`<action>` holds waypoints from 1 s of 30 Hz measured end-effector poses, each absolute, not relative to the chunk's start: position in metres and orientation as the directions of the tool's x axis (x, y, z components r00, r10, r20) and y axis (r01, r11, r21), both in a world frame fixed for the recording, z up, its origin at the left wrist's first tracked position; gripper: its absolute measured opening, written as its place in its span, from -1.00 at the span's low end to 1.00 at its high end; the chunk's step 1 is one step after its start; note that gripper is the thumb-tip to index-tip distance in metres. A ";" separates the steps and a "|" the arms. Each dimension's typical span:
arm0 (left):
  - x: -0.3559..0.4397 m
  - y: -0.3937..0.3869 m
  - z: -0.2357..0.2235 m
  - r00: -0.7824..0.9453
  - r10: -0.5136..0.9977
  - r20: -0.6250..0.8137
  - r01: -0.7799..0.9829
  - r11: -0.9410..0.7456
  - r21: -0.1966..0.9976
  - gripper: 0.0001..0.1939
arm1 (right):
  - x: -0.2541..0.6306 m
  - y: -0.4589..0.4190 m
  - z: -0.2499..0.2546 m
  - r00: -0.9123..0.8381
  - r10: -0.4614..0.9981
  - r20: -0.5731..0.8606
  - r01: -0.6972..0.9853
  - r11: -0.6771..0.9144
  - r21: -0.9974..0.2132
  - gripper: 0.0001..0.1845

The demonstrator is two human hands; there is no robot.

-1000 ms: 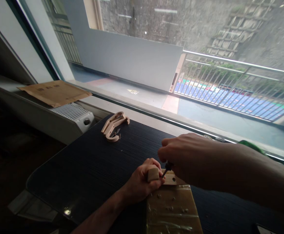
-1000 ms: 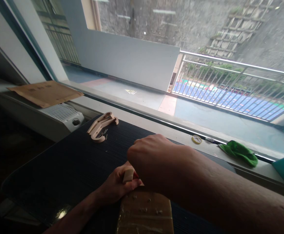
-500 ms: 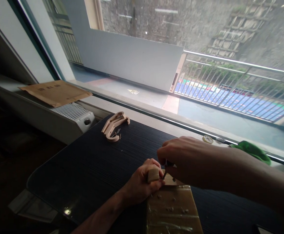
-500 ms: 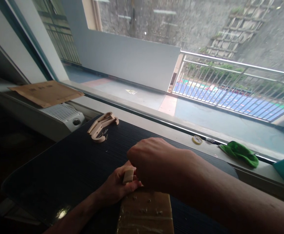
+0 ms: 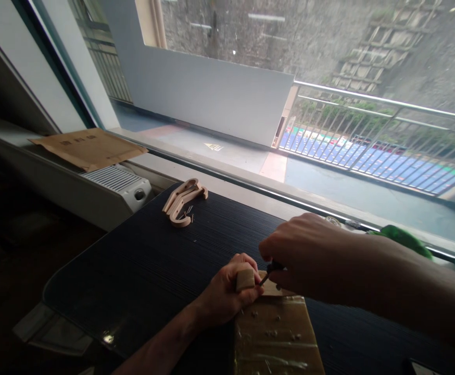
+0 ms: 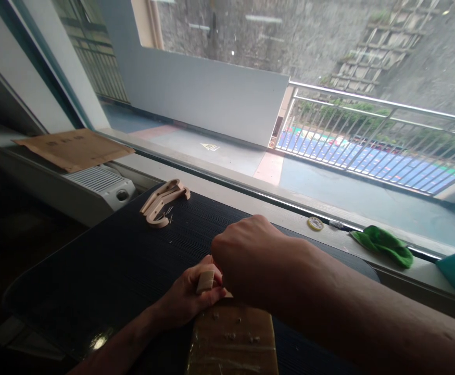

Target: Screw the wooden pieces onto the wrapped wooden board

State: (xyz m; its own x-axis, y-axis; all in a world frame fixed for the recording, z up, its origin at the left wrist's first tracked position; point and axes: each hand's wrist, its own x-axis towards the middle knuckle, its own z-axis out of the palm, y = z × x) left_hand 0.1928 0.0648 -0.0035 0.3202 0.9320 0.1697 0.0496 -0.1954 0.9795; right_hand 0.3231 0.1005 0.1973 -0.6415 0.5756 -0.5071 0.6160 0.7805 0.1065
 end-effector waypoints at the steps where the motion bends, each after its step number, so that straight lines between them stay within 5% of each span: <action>1: 0.193 0.064 -0.003 0.318 0.934 0.162 0.054 -0.188 0.981 -0.91 | 0.322 0.099 0.200 -0.640 0.583 -0.500 0.618 0.778 0.115 -0.87; 30: 0.193 0.067 -0.009 0.329 0.923 0.198 0.008 -0.213 0.977 -0.92 | 0.318 0.106 0.196 -0.633 0.596 -0.494 0.599 0.781 0.175 -0.77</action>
